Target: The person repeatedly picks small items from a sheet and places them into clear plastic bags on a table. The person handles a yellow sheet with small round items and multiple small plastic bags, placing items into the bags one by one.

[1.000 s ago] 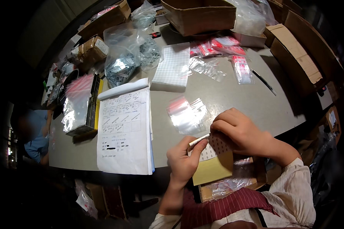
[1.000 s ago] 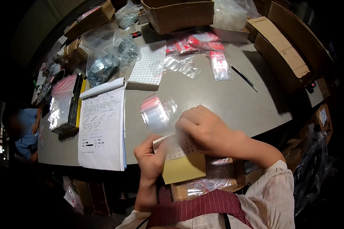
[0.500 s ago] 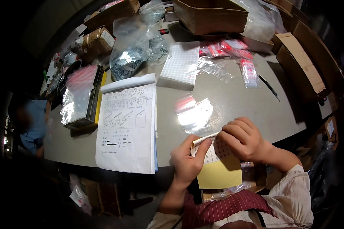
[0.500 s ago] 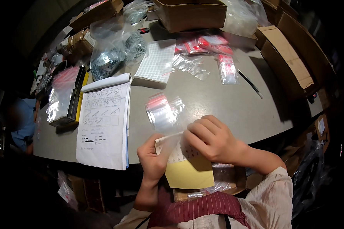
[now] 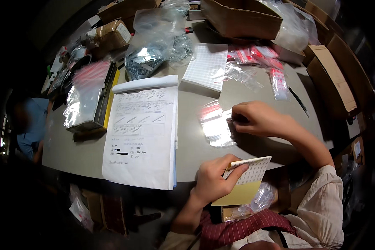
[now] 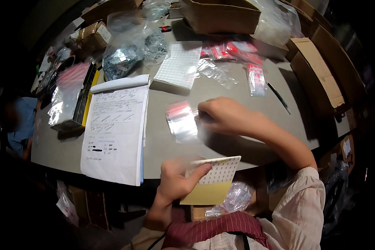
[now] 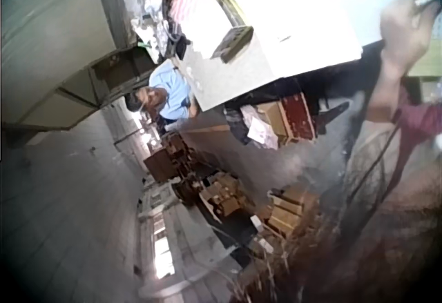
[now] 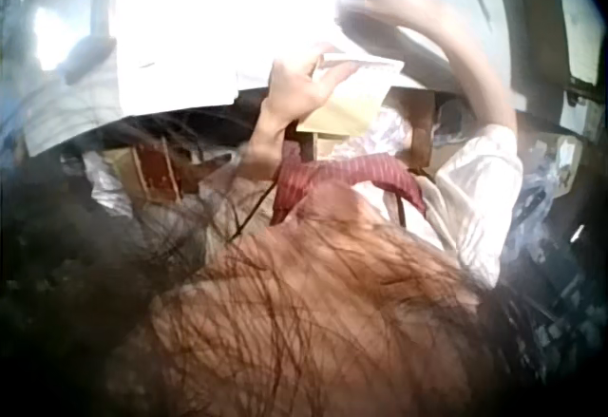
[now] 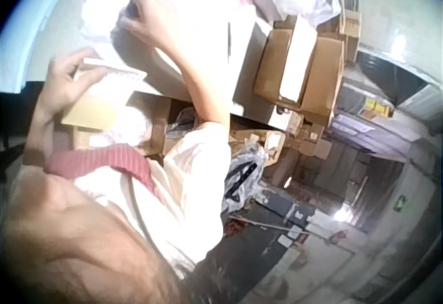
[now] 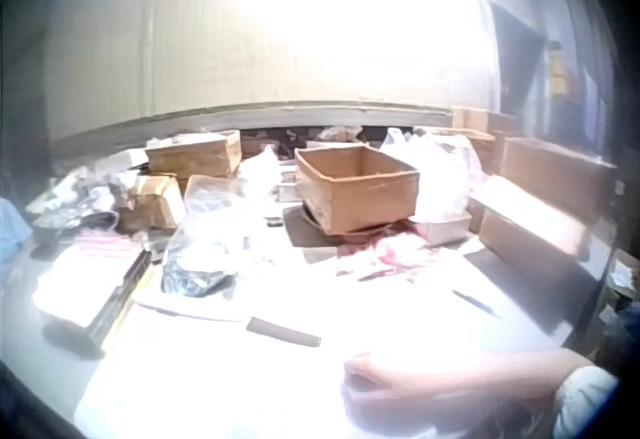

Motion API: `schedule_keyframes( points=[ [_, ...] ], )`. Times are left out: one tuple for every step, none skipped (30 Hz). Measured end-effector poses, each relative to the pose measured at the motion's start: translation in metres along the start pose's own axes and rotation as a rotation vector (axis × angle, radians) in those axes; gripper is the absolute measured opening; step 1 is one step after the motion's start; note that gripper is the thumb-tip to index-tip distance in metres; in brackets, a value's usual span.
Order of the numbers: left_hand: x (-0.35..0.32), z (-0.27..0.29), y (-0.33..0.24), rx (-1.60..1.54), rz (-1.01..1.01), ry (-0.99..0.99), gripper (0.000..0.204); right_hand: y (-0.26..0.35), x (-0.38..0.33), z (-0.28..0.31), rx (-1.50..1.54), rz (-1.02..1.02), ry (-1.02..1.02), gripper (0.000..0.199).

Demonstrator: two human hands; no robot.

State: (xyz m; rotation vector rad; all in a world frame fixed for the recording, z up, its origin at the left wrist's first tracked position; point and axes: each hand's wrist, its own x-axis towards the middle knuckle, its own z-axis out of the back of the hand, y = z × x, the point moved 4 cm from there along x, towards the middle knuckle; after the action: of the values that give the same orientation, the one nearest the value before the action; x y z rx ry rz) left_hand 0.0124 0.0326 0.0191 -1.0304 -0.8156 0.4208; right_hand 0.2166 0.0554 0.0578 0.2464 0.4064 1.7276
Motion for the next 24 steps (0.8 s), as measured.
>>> schedule_keyframes(
  points=[
    [0.001,0.000,0.001,-0.020,-0.010,0.001,0.015,-0.008,0.001,-0.007,-0.072,0.006,-0.066,0.026],
    [0.000,0.000,0.002,-0.037,-0.014,-0.003,0.015,-0.009,0.003,-0.010,-0.140,0.019,-0.126,0.026],
    [-0.001,0.000,0.003,-0.056,-0.019,-0.006,0.015,-0.014,0.002,-0.009,-0.192,-0.062,-0.096,0.029],
    [-0.001,0.000,0.004,-0.063,-0.019,-0.012,0.015,-0.017,-0.002,-0.004,-0.245,-0.145,-0.067,0.031],
    [-0.002,0.000,0.004,-0.069,-0.018,-0.020,0.015,-0.019,-0.006,0.001,-0.298,-0.226,-0.038,0.033],
    [-0.002,-0.001,0.004,-0.077,-0.017,-0.024,0.015,-0.020,-0.011,0.008,-0.347,-0.260,-0.012,0.034],
    [-0.003,0.000,0.005,-0.062,-0.030,-0.020,0.015,-0.023,-0.016,0.016,-0.397,-0.296,0.013,0.035],
    [-0.003,0.000,0.004,-0.049,-0.048,-0.012,0.014,-0.025,-0.023,0.023,-0.449,-0.337,0.033,0.036],
    [-0.003,0.000,0.003,-0.036,-0.066,-0.004,0.014,-0.024,-0.028,0.027,-0.545,-0.325,0.034,0.033],
    [-0.003,0.001,0.003,-0.047,-0.066,-0.006,0.014,-0.018,-0.030,0.026,-0.502,-0.264,-0.005,0.033],
    [-0.003,0.001,0.003,-0.056,-0.066,-0.007,0.014,-0.011,-0.033,0.022,-0.457,-0.204,-0.046,0.033],
    [-0.004,0.002,0.003,-0.065,-0.065,-0.009,0.013,-0.003,-0.036,0.017,-0.412,-0.141,-0.086,0.033],
    [-0.007,0.003,0.005,-0.088,-0.016,-0.007,0.013,0.004,-0.036,0.008,-0.320,-0.073,-0.046,0.040],
    [-0.010,0.005,0.005,-0.113,0.029,-0.003,0.014,0.016,-0.040,0.003,-0.310,0.062,-0.090,0.047],
    [-0.010,0.004,0.005,-0.132,0.077,0.008,0.016,0.019,-0.043,-0.007,-0.286,0.130,-0.081,0.050],
    [-0.007,0.002,0.003,-0.141,0.045,-0.006,0.014,0.022,-0.045,-0.014,-0.262,0.198,-0.072,0.054],
    [-0.007,0.002,0.003,-0.148,0.017,-0.028,0.012,0.024,-0.046,-0.016,-0.257,0.168,-0.043,0.054],
    [-0.007,0.003,0.003,-0.156,-0.013,-0.049,0.012,0.027,-0.047,-0.017,-0.251,0.138,-0.014,0.054],
    [-0.007,0.003,0.002,-0.146,-0.025,-0.035,0.012,0.029,-0.049,-0.017,-0.246,0.106,0.014,0.054],
    [-0.007,0.004,0.000,-0.132,-0.036,-0.027,0.012,0.027,-0.053,-0.015,-0.255,0.075,0.027,0.053],
    [-0.007,0.004,0.000,-0.124,-0.047,-0.021,0.012,0.020,-0.062,-0.011,-0.267,0.043,0.045,0.052],
    [-0.007,0.004,0.000,-0.102,-0.040,-0.009,0.012,0.015,-0.069,-0.007,-0.279,0.010,0.062,0.051],
    [-0.008,0.003,0.000,-0.087,-0.034,0.008,0.013,0.014,-0.078,-0.002,-0.270,-0.012,0.068,0.047],
    [-0.008,0.002,0.001,-0.072,-0.027,0.026,0.013,0.014,-0.084,0.003,-0.256,-0.050,0.092,0.044]
  ],
)
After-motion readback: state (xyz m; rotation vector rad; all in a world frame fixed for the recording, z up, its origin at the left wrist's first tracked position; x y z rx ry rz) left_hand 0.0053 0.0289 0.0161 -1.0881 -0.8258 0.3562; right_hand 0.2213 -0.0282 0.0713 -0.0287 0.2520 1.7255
